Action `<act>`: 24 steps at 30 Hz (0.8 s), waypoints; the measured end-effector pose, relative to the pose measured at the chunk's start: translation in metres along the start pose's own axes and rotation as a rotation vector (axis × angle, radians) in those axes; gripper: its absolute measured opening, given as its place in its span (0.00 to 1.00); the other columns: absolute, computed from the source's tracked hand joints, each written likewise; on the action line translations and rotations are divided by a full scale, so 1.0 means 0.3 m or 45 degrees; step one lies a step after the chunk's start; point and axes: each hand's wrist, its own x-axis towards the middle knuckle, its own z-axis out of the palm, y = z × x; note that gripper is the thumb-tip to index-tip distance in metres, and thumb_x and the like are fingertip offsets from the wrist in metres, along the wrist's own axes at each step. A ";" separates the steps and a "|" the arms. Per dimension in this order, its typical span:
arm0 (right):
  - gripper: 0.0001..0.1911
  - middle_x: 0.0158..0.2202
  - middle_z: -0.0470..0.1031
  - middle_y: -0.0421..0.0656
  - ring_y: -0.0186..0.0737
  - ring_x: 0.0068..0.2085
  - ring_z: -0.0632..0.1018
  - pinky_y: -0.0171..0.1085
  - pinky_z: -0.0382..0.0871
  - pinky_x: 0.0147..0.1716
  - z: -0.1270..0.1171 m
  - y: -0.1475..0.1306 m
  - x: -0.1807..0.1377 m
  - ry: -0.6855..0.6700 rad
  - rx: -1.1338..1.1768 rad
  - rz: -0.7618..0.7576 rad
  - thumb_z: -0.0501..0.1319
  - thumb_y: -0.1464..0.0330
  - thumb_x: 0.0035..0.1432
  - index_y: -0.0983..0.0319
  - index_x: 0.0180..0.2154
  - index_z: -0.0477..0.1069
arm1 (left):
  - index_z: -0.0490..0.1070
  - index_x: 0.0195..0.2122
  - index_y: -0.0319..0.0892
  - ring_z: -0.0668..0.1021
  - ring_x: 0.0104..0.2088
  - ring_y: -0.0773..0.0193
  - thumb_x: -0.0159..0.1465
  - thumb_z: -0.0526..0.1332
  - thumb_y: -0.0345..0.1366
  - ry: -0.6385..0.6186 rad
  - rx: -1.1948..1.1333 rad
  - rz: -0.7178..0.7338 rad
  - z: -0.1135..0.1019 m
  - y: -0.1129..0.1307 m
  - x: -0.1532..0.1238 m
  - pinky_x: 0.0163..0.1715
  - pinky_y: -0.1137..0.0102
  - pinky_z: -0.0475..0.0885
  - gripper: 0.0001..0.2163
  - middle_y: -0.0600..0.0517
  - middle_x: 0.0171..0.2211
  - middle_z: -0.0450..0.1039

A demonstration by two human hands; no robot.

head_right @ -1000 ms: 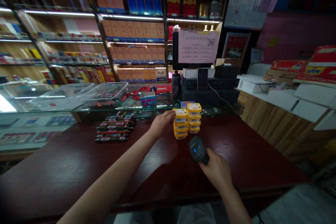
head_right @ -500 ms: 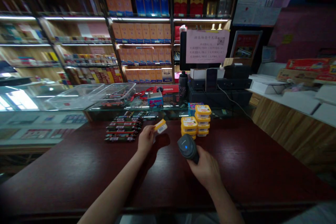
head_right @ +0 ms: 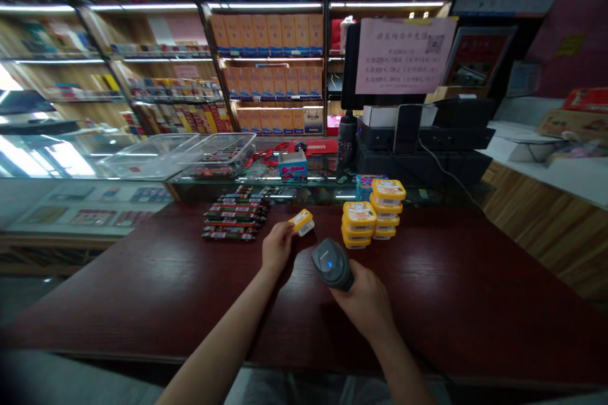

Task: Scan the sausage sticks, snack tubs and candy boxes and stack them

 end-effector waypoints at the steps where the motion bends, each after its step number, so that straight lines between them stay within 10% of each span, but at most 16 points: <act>1: 0.16 0.35 0.80 0.45 0.46 0.36 0.79 0.37 0.70 0.34 0.002 -0.001 0.000 -0.007 0.000 -0.012 0.62 0.59 0.49 0.57 0.41 0.74 | 0.70 0.41 0.43 0.77 0.42 0.62 0.62 0.56 0.31 -0.013 0.015 -0.001 0.000 0.003 -0.001 0.42 0.69 0.72 0.07 0.49 0.43 0.74; 24: 0.09 0.34 0.78 0.42 0.43 0.37 0.78 0.35 0.60 0.31 -0.044 -0.007 0.018 -0.029 -0.581 -0.041 0.59 0.66 0.52 0.58 0.37 0.70 | 0.70 0.45 0.44 0.76 0.45 0.61 0.63 0.51 0.28 0.032 0.089 0.062 0.003 -0.010 -0.007 0.45 0.68 0.71 0.12 0.47 0.47 0.72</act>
